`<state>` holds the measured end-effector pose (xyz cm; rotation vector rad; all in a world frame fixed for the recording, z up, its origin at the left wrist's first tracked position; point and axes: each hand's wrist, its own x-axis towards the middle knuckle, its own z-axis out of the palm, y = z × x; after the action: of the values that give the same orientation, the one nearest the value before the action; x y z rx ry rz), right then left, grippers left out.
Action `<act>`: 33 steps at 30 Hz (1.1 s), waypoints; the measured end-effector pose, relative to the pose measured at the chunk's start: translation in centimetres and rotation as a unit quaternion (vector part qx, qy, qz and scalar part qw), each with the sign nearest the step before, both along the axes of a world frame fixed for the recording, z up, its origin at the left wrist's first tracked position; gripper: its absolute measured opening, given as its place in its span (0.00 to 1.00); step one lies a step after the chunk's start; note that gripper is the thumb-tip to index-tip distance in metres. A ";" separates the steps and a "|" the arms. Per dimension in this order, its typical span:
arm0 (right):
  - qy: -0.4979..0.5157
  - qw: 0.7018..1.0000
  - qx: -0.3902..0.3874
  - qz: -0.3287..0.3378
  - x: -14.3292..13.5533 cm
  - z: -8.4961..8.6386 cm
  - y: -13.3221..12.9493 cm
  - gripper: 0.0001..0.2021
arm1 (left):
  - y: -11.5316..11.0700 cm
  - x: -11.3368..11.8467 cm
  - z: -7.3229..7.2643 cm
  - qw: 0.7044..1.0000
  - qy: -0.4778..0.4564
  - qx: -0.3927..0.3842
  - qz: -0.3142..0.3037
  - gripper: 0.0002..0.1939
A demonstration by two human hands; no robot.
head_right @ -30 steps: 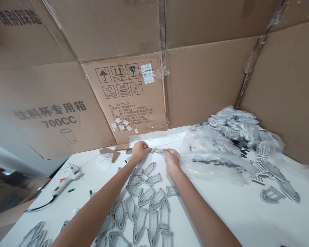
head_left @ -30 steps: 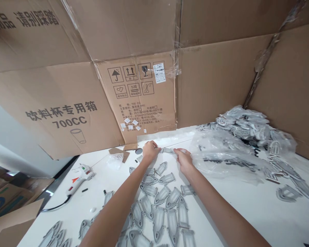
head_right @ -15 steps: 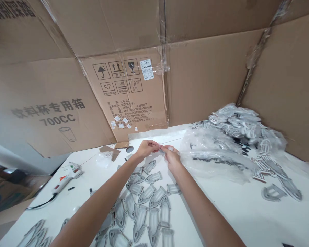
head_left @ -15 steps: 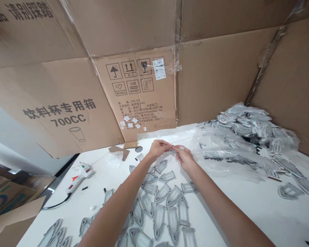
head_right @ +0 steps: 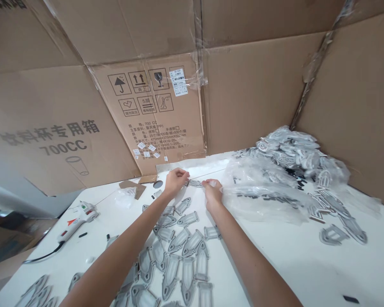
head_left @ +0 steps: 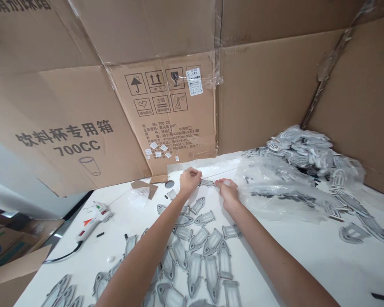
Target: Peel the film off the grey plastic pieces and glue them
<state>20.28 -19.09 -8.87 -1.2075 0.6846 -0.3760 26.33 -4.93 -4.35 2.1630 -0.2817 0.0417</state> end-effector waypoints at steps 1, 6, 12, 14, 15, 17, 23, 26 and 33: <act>0.004 1.000 -0.016 -0.004 0.0 0.0 -0.2 0.08 | 0.2 0.0 0.1 0.999 -0.025 0.027 -0.007 0.08; 0.021 0.996 -0.083 0.017 -0.5 0.7 -0.8 0.06 | 0.6 -0.7 0.8 0.974 -0.111 0.160 -0.117 0.08; 0.029 0.987 -0.146 0.057 -1.2 1.7 -0.9 0.07 | -0.1 -1.0 0.4 0.935 -0.164 0.246 -0.196 0.13; 0.033 0.985 -0.159 0.061 -1.2 1.6 -0.9 0.07 | -0.2 -0.9 0.1 0.928 -0.177 0.258 -0.202 0.14; 0.035 0.984 -0.164 0.063 -1.2 1.5 -0.9 0.07 | -0.2 -0.8 0.0 0.925 -0.182 0.263 -0.204 0.14; 0.038 0.983 -0.170 0.065 -1.1 1.3 -1.0 0.07 | -0.2 -0.5 -0.1 0.920 -0.193 0.271 -0.206 0.14; 0.054 0.980 -0.176 0.070 -0.7 0.7 -1.2 0.08 | -0.3 -0.1 -0.4 0.909 -0.217 0.291 -0.205 0.12; 0.061 0.982 -0.167 0.069 -0.5 0.6 -1.2 0.09 | -0.2 -0.2 -0.6 0.903 -0.226 0.302 -0.208 0.11; 0.065 0.986 -0.137 0.064 -0.2 0.2 -1.3 0.10 | 0.0 -0.5 -0.5 0.891 -0.240 0.313 -0.224 0.13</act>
<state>20.04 -20.37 -8.66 -1.5406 0.6779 -0.2924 25.87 -4.90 -4.87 2.6365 -1.2200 0.2557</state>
